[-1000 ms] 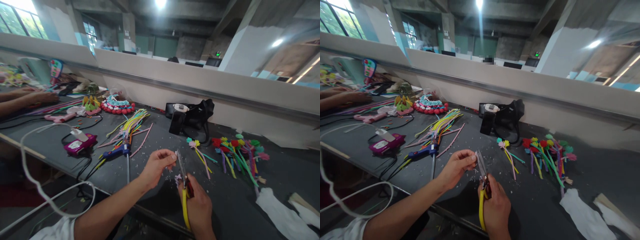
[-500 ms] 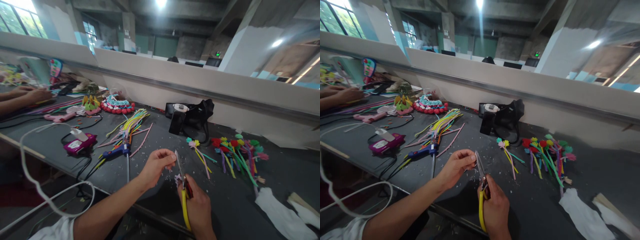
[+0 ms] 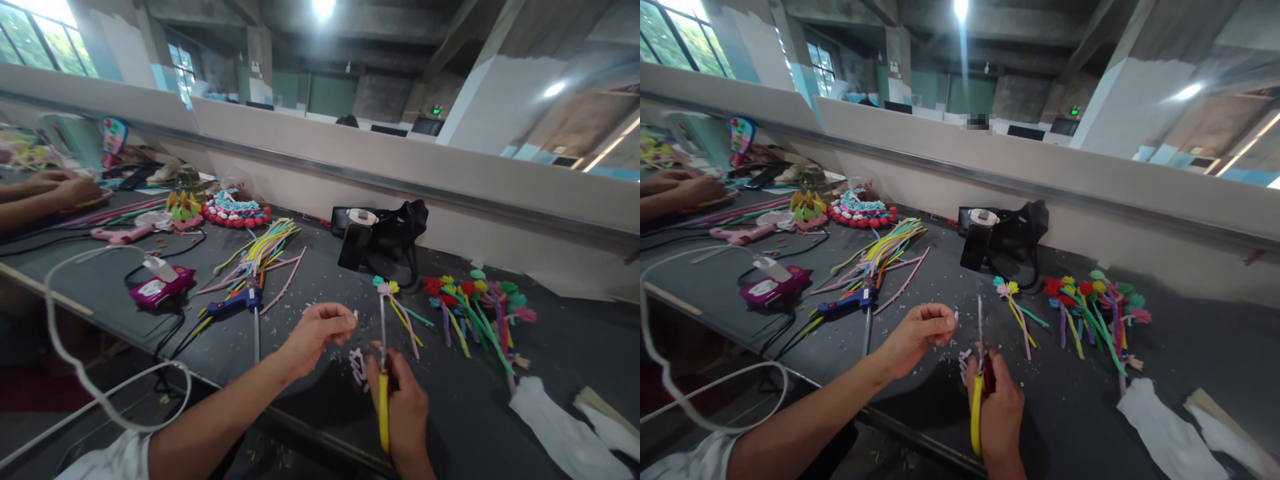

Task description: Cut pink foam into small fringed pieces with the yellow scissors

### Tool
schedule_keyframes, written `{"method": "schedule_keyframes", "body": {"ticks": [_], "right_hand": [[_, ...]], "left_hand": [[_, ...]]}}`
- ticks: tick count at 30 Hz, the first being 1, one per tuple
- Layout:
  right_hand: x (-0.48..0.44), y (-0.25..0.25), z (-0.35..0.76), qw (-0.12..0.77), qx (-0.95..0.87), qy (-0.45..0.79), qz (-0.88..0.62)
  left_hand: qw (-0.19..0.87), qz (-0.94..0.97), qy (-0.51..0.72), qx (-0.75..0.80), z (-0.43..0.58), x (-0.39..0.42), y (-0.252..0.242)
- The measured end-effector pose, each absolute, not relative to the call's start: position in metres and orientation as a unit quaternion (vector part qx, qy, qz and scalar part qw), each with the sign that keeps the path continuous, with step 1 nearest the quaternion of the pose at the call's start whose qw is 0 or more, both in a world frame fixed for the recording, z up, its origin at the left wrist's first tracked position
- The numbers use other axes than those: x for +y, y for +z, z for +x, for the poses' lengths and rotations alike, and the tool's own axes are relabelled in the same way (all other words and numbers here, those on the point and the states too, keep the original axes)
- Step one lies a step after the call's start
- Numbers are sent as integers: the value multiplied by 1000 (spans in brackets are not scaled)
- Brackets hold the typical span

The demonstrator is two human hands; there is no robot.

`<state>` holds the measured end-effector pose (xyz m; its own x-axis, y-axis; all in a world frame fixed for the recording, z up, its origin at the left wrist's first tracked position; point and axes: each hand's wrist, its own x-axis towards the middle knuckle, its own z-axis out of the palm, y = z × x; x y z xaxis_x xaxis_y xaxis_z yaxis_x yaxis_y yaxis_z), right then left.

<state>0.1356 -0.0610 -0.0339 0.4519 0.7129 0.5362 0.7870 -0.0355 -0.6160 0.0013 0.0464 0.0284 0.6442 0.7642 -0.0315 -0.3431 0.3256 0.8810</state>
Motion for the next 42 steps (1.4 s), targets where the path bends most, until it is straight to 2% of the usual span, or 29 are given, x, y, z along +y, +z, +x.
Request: {"method": "schedule_keyframes", "body": {"ticks": [8, 23, 25, 30, 32, 34, 37, 39, 42], "right_hand": [[-64, -20, 139, 543, -426, 86, -718], [-64, -26, 142, 516, -491, 40, -701], [-63, -26, 143, 514, -475, 37, -713], [-62, -22, 143, 518, -426, 64, -739], [-62, -22, 145, 509, -427, 57, -745], [-62, -22, 145, 502, -429, 47, -749], [-62, -22, 145, 496, -435, 49, -750], [-63, -20, 144, 499, -435, 57, -747], [-65, -17, 141, 512, -430, 54, -742]], "left_hand": [[711, 621, 180, 276, 8, 38, 17], [609, 727, 175, 262, 10, 36, 1], [523, 782, 209, 268, 10, 33, 2], [146, 930, 270, 202, 9, 24, 7], [60, 949, 256, 174, 10, 21, 7], [20, 955, 249, 159, 10, 20, 6], [5, 956, 255, 148, 12, 20, 2], [44, 950, 272, 149, 13, 20, 1], [236, 895, 320, 202, 13, 23, 5]]}}
